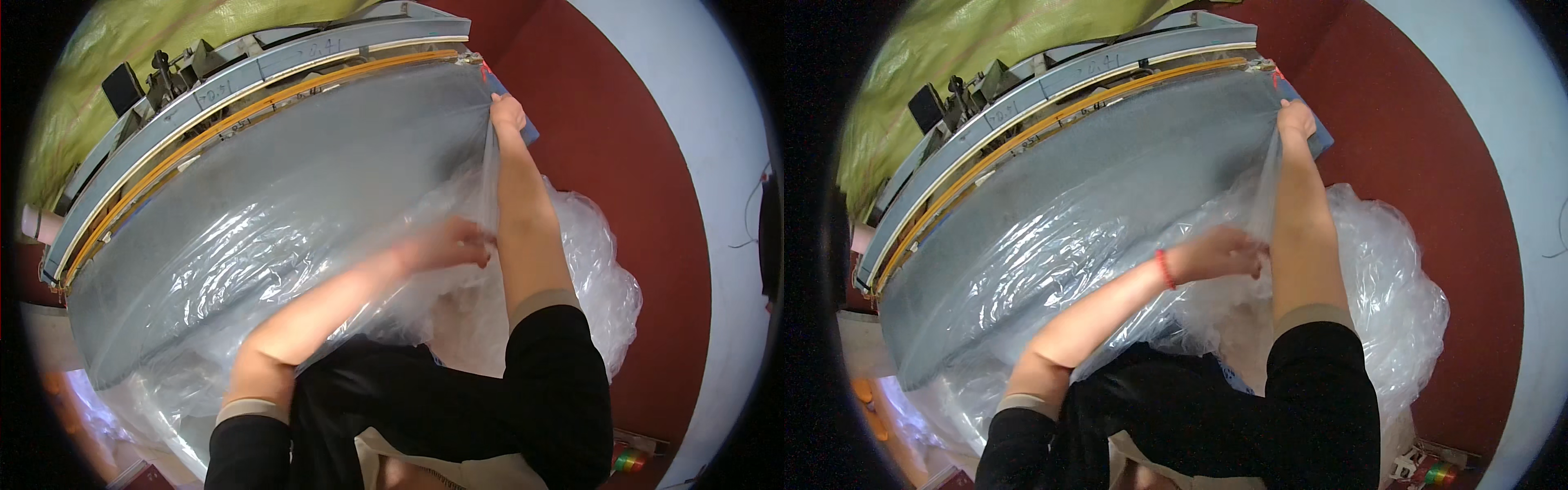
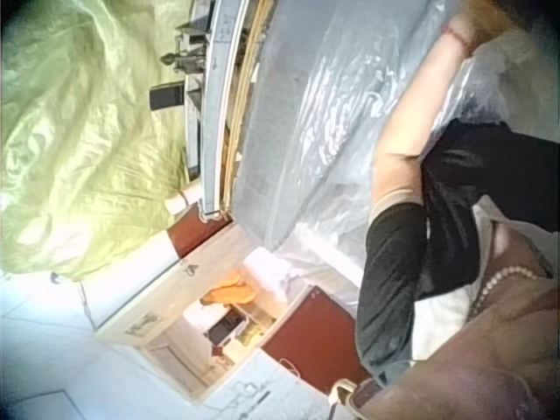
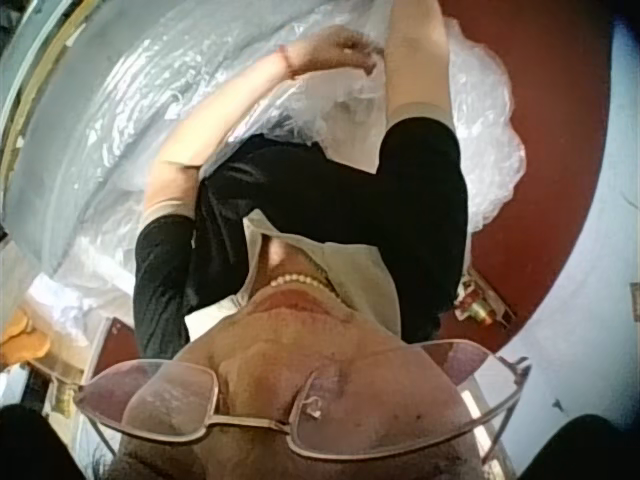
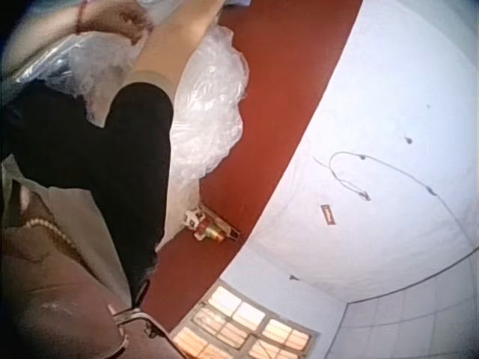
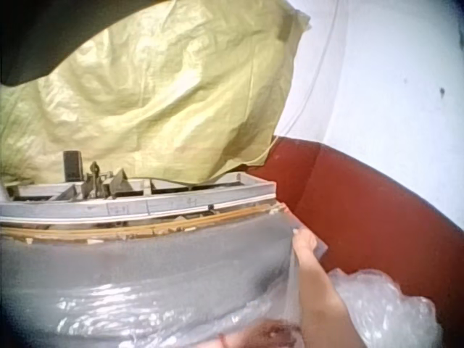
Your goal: Using a heat sealer to seal large plastic bags.
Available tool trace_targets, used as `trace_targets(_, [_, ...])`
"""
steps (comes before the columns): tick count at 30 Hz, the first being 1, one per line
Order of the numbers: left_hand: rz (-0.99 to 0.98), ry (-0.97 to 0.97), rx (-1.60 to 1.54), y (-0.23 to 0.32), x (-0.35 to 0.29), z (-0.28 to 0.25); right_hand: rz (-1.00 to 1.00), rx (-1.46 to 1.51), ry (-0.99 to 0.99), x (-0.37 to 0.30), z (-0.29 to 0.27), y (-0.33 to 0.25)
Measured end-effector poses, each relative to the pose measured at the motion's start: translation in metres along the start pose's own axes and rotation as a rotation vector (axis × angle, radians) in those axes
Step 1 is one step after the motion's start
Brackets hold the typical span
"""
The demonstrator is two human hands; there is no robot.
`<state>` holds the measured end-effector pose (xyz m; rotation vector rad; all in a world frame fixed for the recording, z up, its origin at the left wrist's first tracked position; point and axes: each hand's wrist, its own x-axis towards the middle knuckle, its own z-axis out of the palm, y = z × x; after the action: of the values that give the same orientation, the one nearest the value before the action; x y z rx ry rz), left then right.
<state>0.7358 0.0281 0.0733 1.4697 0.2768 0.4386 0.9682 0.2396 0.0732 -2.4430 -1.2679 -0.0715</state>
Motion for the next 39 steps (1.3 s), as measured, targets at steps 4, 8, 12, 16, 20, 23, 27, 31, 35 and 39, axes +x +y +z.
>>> trace_targets(4, [0.253, -0.315, 0.198, 0.087, -0.108, -0.018, -0.028, -0.016, 0.033, -0.001, 0.003, -0.003])
trace_targets(8, [1.027, -0.098, -0.049, 0.124, -0.196, -0.001, -0.019, -0.146, 0.030, 0.003, -0.005, 0.006])
trace_targets(12, [1.145, 0.518, 0.128, 0.123, -0.269, 0.015, -0.062, -0.152, 0.026, 0.025, -0.001, 0.034])
trace_targets(16, [0.756, 1.160, 0.625, 0.179, -0.508, -0.037, -0.098, -0.137, 0.070, 0.014, 0.016, 0.007])
trace_targets(20, [0.329, 1.657, 0.993, 0.175, -0.634, 0.084, -0.121, -0.176, 0.054, 0.036, 0.033, 0.030])
trace_targets(23, [0.171, 2.268, 1.270, 0.146, -0.668, 0.084, -0.106, -0.202, 0.061, 0.018, 0.005, 0.021])
trace_targets(27, [0.279, 2.365, 0.312, 0.255, -0.743, 0.094, -0.135, -0.171, 0.021, 0.021, 0.041, 0.006])
trace_targets(31, [-0.073, 1.654, 2.125, 0.248, -0.509, 0.022, -0.052, -0.195, 0.073, 0.013, 0.008, 0.026])
trace_targets(35, [-0.785, 0.942, 1.424, 0.128, -0.485, 0.011, -0.092, -0.161, 0.068, 0.009, 0.012, 0.012])
trace_targets(39, [-0.813, 1.216, 1.268, 0.059, -0.551, -0.001, -0.108, -0.173, 0.034, 0.029, 0.029, 0.019])
